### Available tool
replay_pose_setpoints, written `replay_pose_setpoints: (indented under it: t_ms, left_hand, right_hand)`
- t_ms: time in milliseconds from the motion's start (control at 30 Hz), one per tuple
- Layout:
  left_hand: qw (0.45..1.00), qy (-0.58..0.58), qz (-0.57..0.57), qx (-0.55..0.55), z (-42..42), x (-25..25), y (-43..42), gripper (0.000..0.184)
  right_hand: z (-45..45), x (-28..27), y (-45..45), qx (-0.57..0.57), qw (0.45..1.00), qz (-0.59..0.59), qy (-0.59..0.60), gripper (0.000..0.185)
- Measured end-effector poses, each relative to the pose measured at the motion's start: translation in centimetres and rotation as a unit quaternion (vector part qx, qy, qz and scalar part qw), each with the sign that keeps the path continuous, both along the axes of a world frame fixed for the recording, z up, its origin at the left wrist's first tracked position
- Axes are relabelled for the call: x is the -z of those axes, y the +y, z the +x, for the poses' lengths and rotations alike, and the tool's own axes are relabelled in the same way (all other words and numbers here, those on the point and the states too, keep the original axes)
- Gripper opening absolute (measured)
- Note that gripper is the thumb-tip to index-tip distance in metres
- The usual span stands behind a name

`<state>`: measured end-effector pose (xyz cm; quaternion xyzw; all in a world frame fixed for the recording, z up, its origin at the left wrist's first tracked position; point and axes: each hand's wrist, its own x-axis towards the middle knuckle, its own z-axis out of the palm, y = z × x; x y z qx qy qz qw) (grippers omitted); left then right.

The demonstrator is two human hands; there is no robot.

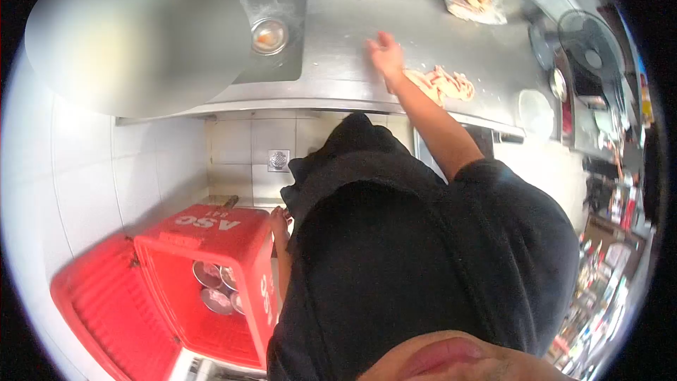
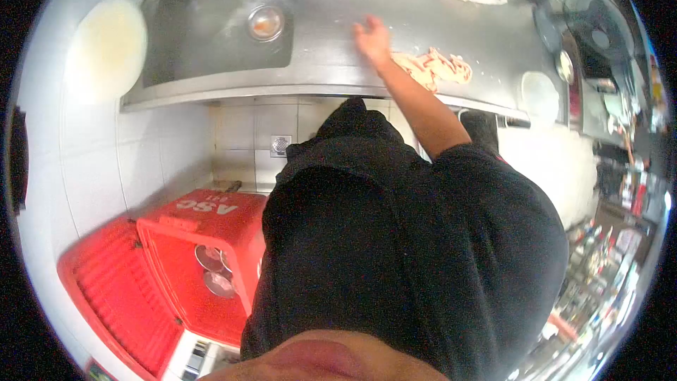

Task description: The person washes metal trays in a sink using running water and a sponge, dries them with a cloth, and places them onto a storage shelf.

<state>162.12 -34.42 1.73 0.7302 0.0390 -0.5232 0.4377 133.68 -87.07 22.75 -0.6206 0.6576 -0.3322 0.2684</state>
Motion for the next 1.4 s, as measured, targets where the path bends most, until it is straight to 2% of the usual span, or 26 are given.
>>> replay_pose_setpoints:
  t_ms: [33, 67, 100, 167, 267, 300, 367, 433, 500, 533, 567, 600, 667, 700, 867, 900, 967, 1033, 1100, 1133, 1233, 1267, 1300, 1367, 1400]
  left_hand:
    - [0.999, 0.005, 0.008, 0.035, 0.0, 0.1, -0.2, 0.019]
    - [0.997, 0.008, 0.016, 0.068, 0.1, 0.2, -0.6, 0.019]
    - [0.994, 0.008, 0.022, 0.102, 0.5, 1.0, -0.5, 0.019]
    - [0.986, 0.006, 0.032, 0.161, 1.3, 0.9, -1.5, 0.019]
    - [0.977, -0.002, 0.032, 0.209, 2.9, -0.2, -4.4, 0.02]
    - [0.976, -0.004, 0.029, 0.215, 3.3, -0.5, -5.4, 0.02]
    - [0.975, -0.008, 0.021, 0.221, 4.1, -1.8, -8.0, 0.02]
    - [0.975, -0.013, 0.015, 0.223, 4.8, -3.2, -10.2, 0.021]
    - [0.975, -0.016, 0.004, 0.222, 5.3, -4.4, -12.5, 0.021]
    - [0.974, -0.019, 0.001, 0.224, 5.4, -4.9, -13.5, 0.021]
    - [0.975, -0.02, -0.002, 0.222, 5.5, -5.4, -14.5, 0.021]
    - [0.975, -0.02, -0.002, 0.223, 5.3, -6.1, -15.4, 0.022]
    - [0.971, -0.03, -0.001, 0.236, 5.4, -6.3, -16.0, 0.022]
    - [0.969, -0.034, 0.004, 0.243, 5.4, -6.4, -16.1, 0.022]
    - [0.953, -0.063, 0.039, 0.295, 5.1, -6.3, -15.5, 0.023]
    - [0.948, -0.068, 0.046, 0.307, 5.1, -6.2, -15.2, 0.023]
    - [0.939, -0.075, 0.06, 0.331, 5.1, -5.6, -14.8, 0.024]
    - [0.93, -0.077, 0.071, 0.352, 5.2, -5.0, -14.6, 0.024]
    - [0.921, -0.08, 0.075, 0.374, 5.3, -4.4, -14.7, 0.025]
    - [0.918, -0.08, 0.077, 0.382, 5.3, -4.2, -15.1, 0.025]
    - [0.917, -0.077, 0.075, 0.383, 5.4, -4.1, -16.6, 0.026]
    - [0.919, -0.076, 0.075, 0.379, 5.4, -4.3, -17.1, 0.026]
    - [0.923, -0.074, 0.073, 0.371, 5.3, -4.5, -17.6, 0.026]
    - [0.933, -0.066, 0.066, 0.347, 5.2, -5.0, -19.1, 0.027]
    - [0.939, -0.06, 0.062, 0.333, 5.2, -5.3, -19.9, 0.027]
  right_hand:
    - [-3.1, -3.0, 2.9, 0.059, 0.998, -0.017, 0.002, 0.051]
    - [-7.9, -2.5, 3.6, 0.091, 0.979, -0.129, 0.128, 0.047]
    - [-12.3, -1.8, 4.2, 0.131, 0.973, -0.153, 0.116, 0.046]
    - [-19.9, 0.4, 5.2, 0.239, 0.927, -0.186, 0.22, 0.043]
    - [-22.0, 1.4, 5.4, 0.257, 0.966, -0.025, -0.007, 0.047]
    - [-20.9, 2.8, 5.0, 0.266, 0.955, -0.067, 0.112, 0.049]
    - [-15.6, 5.5, 3.4, 0.271, 0.888, -0.144, 0.342, 0.051]
    - [-9.5, 0.3, 1.6, 0.12, 0.917, 0.006, 0.381, 0.055]
    - [-4.9, 1.6, -2.1, 0.115, 0.957, -0.173, 0.203, 0.057]
    - [-2.5, 1.2, -2.6, 0.04, 0.942, -0.141, 0.303, 0.056]
    - [0.7, 2.0, -3.4, 0.004, 0.987, -0.087, 0.133, 0.056]
    - [3.9, 2.9, -4.1, -0.008, 0.999, -0.03, -0.04, 0.059]
    - [9.5, 3.2, -4.1, -0.069, 0.95, 0.041, -0.302, 0.057]
    - [11.2, 1.4, -2.8, -0.157, 0.98, 0.03, -0.121, 0.053]
    - [15.1, 1.0, -4.1, -0.359, 0.914, -0.038, -0.185, 0.036]
    - [14.5, 1.7, -4.3, -0.322, 0.912, 0.011, -0.255, 0.037]
    - [11.3, 3.3, -4.2, -0.237, 0.886, 0.112, -0.383, 0.04]
    - [4.1, 3.1, -4.9, -0.255, 0.733, 0.147, -0.614, 0.043]
    - [-5.4, -3.7, -4.7, -0.216, 0.834, 0.224, -0.456, 0.043]
    - [-10.5, -6.8, -4.3, -0.154, 0.808, 0.306, -0.479, 0.039]
    - [-21.8, -12.8, -1.0, -0.117, 0.828, 0.178, -0.518, 0.043]
    - [-27.3, -10.5, -0.1, -0.051, 0.896, 0.137, -0.42, 0.042]
    - [-30.8, -11.3, 0.5, 0.045, 0.931, 0.151, -0.328, 0.038]
    - [-33.9, -11.8, 1.9, 0.154, 0.941, 0.101, -0.285, 0.046]
    - [-35.7, -10.1, 2.1, 0.134, 0.936, 0.046, -0.322, 0.049]
